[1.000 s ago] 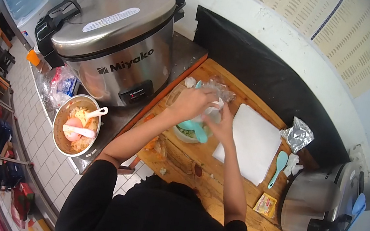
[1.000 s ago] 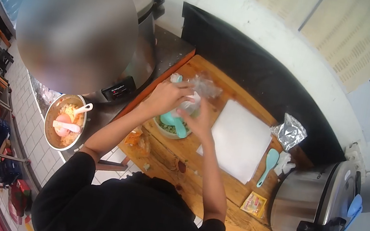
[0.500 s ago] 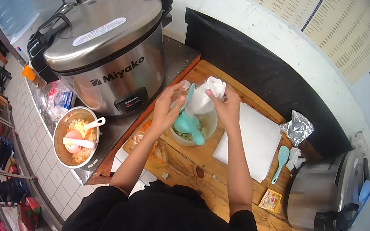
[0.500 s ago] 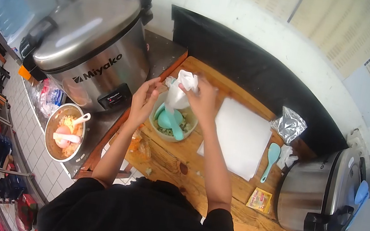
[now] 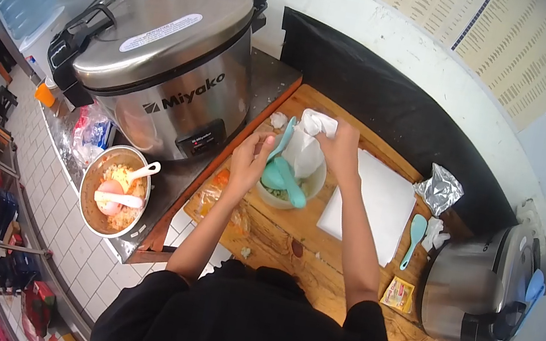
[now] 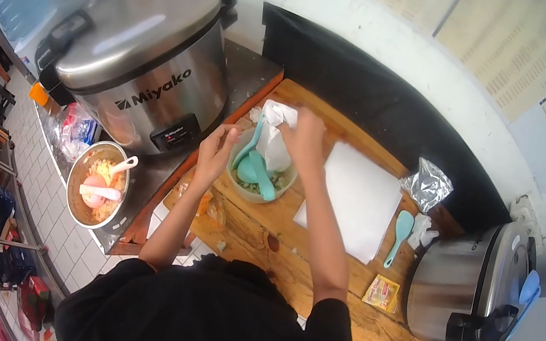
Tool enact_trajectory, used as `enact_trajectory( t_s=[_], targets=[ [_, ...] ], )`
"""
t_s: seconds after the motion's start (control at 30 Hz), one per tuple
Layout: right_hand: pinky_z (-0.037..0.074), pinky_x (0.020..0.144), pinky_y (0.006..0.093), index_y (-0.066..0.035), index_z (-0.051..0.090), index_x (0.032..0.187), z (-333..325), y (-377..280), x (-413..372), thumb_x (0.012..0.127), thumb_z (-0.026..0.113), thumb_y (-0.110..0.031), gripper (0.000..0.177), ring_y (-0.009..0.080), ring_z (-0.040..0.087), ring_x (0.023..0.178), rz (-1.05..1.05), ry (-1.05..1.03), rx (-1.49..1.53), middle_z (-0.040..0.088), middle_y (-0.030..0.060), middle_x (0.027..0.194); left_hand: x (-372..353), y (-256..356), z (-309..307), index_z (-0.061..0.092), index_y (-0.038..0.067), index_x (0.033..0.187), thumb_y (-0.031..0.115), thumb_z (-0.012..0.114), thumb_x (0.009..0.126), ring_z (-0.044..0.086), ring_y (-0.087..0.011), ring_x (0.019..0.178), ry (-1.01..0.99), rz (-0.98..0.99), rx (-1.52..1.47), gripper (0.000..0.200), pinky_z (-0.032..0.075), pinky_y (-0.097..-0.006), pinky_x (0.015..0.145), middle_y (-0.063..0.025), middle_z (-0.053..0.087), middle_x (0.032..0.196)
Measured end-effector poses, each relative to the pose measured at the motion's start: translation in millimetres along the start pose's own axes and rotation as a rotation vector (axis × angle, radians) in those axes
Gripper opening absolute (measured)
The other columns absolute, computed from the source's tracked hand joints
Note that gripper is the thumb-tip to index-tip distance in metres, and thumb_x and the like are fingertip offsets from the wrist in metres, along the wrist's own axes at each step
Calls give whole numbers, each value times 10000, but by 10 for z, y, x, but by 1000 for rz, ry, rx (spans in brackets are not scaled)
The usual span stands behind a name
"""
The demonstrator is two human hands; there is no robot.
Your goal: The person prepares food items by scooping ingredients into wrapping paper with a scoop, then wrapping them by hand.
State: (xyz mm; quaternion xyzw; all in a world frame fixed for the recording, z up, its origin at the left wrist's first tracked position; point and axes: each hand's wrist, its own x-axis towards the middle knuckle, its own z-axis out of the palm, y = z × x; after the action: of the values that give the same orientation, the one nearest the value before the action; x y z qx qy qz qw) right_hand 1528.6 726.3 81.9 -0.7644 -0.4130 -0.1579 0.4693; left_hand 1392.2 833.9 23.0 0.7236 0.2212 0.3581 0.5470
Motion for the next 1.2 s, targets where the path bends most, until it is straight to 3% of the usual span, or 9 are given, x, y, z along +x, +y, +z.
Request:
enact_trajectory(
  t_s=[0.23, 0.43, 0.6, 0.63, 0.73, 0.83, 0.9, 1.1, 1.2],
  targets=[
    [429, 642, 383, 66, 571, 741, -206, -193, 179, 653, 654, -100, 204, 353, 551, 703, 139, -89, -117, 545, 207, 707, -13, 52, 50, 590, -34, 949, 258, 574, 827, 600, -185, 786, -46, 39, 7, 317, 451, -296, 733, -132, 617, 871],
    [443, 486, 273, 54, 622, 739, -552, 74, 442, 721, 692, -217, 280, 119, 578, 535, 276, 279, 211, 622, 100, 615, -91, -66, -75, 591, -32, 936, 260, 591, 817, 606, -185, 774, 39, 1, 28, 315, 454, -286, 715, -125, 621, 831],
    [506, 545, 257, 67, 516, 1039, -305, 749, 685, 793, 629, -212, 388, 199, 597, 765, 584, 421, 925, 577, 155, 940, -319, -456, -123, 554, -16, 1001, 292, 619, 794, 568, -206, 890, 62, -77, 154, 376, 429, -334, 777, -140, 577, 974],
    [510, 633, 278, 80, 446, 1105, -229, 840, 699, 807, 613, -244, 471, 224, 562, 885, 682, 198, 1037, 524, 186, 1049, -381, -536, -84, 511, -7, 1067, 295, 621, 792, 537, -208, 942, 96, -87, 216, 423, 423, -342, 779, -153, 537, 1041],
    [431, 850, 317, 158, 142, 1282, 72, 1049, 561, 750, 654, -374, 909, 291, 479, 1093, 719, -386, 415, 367, 296, 1254, -488, -797, 16, 369, 11, 1235, 275, 617, 800, 457, -217, 1043, 27, -198, 210, 566, 413, -349, 775, -179, 439, 1179],
    [422, 861, 313, 79, 338, 1257, 51, 997, 168, 755, 643, -357, 732, 264, 519, 1054, 529, -655, 198, 469, 248, 1192, -539, -691, 73, 249, 49, 1331, 144, 522, 844, 515, -172, 925, -191, -554, -214, 567, 454, -287, 731, -125, 463, 1151],
    [448, 764, 362, -23, 613, 986, 241, 1149, -306, 737, 645, -369, 427, 290, 593, 832, 356, -473, 125, 618, 203, 860, -589, -708, 134, 266, 92, 1327, 163, 490, 857, 501, -190, 975, -166, -560, -203, 526, 455, -312, 756, -112, 446, 1179],
    [424, 740, 392, -7, 541, 949, -28, 82, -1222, 740, 642, -305, 378, 325, 513, 889, 237, -596, -209, 520, 187, 921, -958, -880, 302, 250, 75, 1330, 146, 438, 878, 477, -225, 1041, -241, -586, -108, 495, 436, -335, 828, -133, 403, 1227],
    [427, 742, 418, -16, 502, 1023, 66, 76, -1279, 726, 644, -220, 387, 357, 515, 899, 270, -653, -381, 543, 202, 913, -1041, -871, 568, 222, -4, 1322, 227, 494, 855, 464, -258, 1035, -92, -218, -44, 588, 378, -358, 875, -198, 437, 1170]
  ],
)
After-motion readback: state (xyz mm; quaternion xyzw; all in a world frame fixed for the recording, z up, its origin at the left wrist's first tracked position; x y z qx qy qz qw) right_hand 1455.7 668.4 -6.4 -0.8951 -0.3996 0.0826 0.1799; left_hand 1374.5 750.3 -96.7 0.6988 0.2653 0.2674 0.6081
